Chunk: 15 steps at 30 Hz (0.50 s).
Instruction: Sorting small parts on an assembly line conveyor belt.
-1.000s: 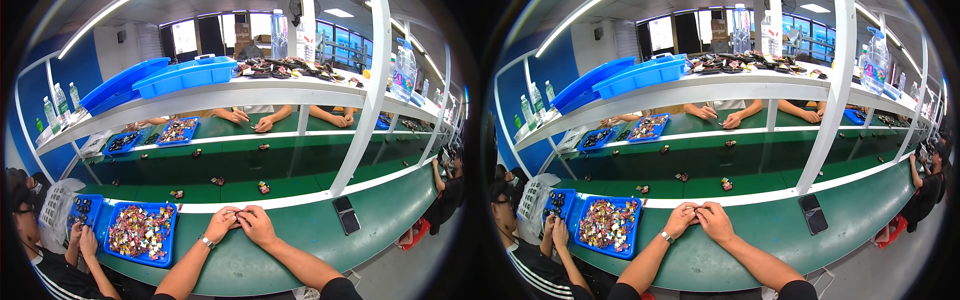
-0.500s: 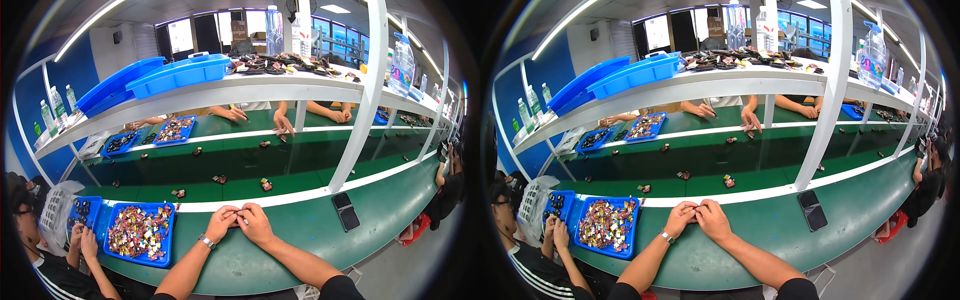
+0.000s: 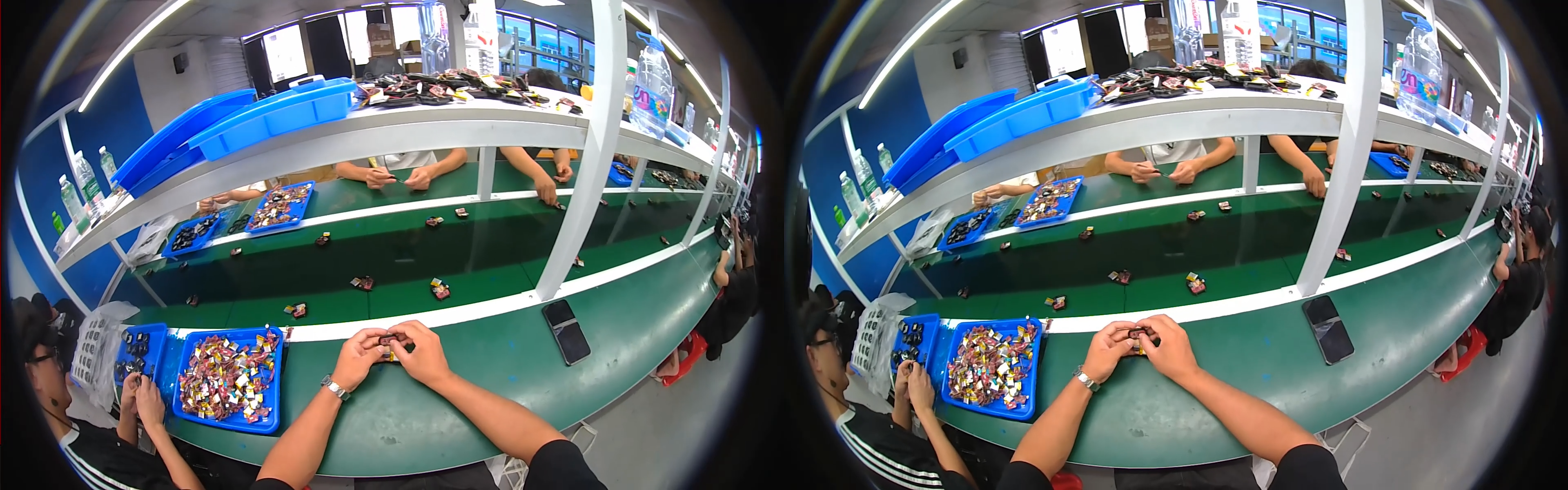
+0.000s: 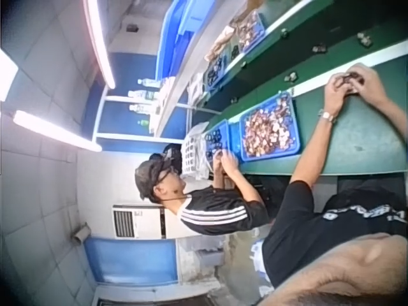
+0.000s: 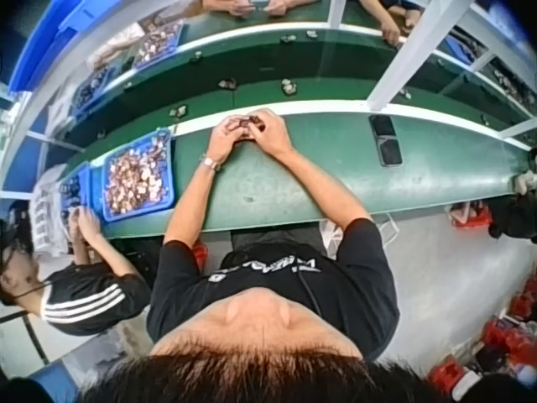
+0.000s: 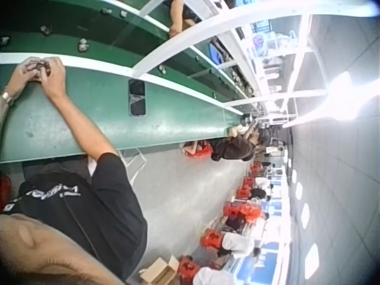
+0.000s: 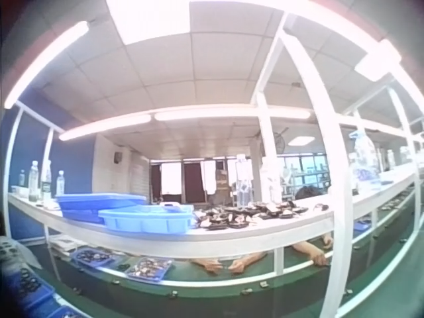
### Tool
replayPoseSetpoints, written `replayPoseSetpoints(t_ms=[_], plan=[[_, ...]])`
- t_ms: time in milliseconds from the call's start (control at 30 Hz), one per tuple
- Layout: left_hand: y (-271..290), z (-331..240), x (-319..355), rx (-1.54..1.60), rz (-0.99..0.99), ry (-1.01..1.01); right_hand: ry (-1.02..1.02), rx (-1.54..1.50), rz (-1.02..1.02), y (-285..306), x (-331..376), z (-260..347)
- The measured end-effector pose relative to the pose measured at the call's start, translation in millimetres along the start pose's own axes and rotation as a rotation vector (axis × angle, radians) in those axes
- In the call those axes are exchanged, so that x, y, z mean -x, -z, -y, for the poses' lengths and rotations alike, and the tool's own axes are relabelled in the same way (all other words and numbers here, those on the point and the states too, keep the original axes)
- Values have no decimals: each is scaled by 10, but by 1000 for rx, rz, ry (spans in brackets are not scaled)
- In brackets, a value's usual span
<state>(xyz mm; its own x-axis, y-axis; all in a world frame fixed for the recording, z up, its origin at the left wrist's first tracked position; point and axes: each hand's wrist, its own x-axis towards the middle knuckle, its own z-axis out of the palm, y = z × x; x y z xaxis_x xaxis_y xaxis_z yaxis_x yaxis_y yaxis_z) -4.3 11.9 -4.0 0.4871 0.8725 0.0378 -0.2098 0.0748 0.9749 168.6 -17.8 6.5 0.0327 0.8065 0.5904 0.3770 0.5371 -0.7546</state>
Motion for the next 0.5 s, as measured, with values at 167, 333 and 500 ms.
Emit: replayPoseSetpoints(t_ms=[167,333,500], plan=[[39,-43,8,111,-61,-70,-235,-187,-212,320,-318,-477],[12,-66,-4,35,-32,-22,-462,337,-453,1279,-798,-1103],[60,-57,1,38,-24,-25,-518,465,-383,1381,-828,-1353]])
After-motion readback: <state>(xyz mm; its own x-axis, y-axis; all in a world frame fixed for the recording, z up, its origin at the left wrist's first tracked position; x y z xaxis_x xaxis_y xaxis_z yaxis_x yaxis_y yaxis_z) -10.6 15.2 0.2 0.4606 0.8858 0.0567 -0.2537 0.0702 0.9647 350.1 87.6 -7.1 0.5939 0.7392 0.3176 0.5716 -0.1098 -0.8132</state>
